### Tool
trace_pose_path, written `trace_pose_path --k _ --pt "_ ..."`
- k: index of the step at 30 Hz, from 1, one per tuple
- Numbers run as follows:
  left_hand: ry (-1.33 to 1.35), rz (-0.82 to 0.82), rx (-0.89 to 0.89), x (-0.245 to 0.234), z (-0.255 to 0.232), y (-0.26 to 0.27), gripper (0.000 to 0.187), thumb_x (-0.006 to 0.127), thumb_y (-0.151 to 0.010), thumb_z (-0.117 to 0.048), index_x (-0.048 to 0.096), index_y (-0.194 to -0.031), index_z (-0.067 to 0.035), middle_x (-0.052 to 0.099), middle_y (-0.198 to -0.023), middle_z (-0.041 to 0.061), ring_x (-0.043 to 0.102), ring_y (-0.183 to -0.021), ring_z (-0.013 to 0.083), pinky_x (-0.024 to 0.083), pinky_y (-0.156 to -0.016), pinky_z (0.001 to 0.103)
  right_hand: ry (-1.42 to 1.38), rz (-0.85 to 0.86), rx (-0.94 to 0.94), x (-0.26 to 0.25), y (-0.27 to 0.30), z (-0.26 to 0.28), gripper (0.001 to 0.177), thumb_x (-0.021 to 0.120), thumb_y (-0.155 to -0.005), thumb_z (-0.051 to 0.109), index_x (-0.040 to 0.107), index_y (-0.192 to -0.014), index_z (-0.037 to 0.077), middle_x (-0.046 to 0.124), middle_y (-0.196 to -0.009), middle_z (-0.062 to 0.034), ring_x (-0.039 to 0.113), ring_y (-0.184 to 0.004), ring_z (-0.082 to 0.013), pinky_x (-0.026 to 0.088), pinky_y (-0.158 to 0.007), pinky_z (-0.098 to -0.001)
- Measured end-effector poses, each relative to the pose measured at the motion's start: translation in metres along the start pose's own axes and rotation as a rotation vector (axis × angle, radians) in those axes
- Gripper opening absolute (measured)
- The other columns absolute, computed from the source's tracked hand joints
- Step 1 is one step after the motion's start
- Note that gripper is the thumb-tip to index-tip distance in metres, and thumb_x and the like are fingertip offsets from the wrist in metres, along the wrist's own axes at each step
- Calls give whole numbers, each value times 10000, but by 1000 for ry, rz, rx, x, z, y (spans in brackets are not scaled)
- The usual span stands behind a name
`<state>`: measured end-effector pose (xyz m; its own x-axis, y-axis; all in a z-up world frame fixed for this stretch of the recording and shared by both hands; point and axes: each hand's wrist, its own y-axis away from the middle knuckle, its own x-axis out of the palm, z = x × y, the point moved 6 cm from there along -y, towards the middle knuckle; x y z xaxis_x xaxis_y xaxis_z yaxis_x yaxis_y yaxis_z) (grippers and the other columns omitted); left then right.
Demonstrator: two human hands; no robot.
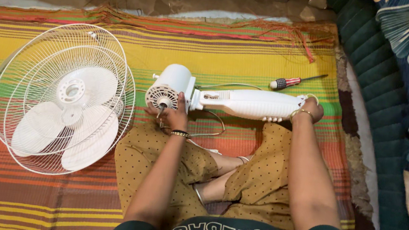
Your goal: The person assembles a white table fan by attaching the front grille, fan blades, and rear grille to the motor housing. They use a screwdriver to secure the components and connect the power cord.
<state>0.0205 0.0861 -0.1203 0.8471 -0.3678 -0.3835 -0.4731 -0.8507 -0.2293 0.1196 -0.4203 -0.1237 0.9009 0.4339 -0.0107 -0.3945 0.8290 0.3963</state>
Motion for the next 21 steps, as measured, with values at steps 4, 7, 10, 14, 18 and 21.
trace_pose_path --k 4,7,10,14,18,21 --pt "104 80 -161 11 26 4 1450 867 -752 -636 -73 -1553 124 -26 -1659 342 1 -1565 415 35 -1277 506 70 -7 -28 -2 3 1 165 583 -839 50 663 -888 -85 746 -882 -192 751 -700 -263 608 -621 -407" --pt "334 175 -252 26 34 -1 1535 870 -665 -670 -109 -1530 135 61 -1649 327 149 -1545 378 119 -1286 440 280 -15 -81 -4 5 -2 179 563 -861 56 678 -899 -76 750 -900 -200 753 -718 -264 590 -629 -410" --pt "360 261 -269 34 32 -4 1564 904 -626 -627 -129 -1539 111 64 -1631 336 132 -1530 391 130 -1272 433 346 -41 -145 -4 9 -1 173 587 -864 72 699 -914 -50 755 -919 -198 768 -736 -261 604 -649 -392" --pt "196 222 -168 38 29 -8 1507 961 -687 -507 -110 -1564 90 -170 -1658 316 -106 -1580 381 27 -1291 446 595 17 -110 2 9 3 195 612 -901 126 733 -990 1 759 -1022 -193 748 -868 -300 599 -746 -416" --pt "309 258 -175 45 36 -5 1525 936 -684 -518 -150 -1577 72 -279 -1620 296 -108 -1571 369 52 -1284 432 839 -138 -481 3 28 25 477 741 -665 131 671 -1137 144 604 -1249 -183 547 -1205 -447 443 -887 -650" --pt "413 247 -253 50 49 4 1505 924 -688 -470 -188 -1561 47 -230 -1614 317 -23 -1531 351 100 -1230 444 841 56 -1095 23 83 33 511 778 -656 83 659 -1151 125 548 -1347 -280 470 -1303 -514 305 -1001 -598"
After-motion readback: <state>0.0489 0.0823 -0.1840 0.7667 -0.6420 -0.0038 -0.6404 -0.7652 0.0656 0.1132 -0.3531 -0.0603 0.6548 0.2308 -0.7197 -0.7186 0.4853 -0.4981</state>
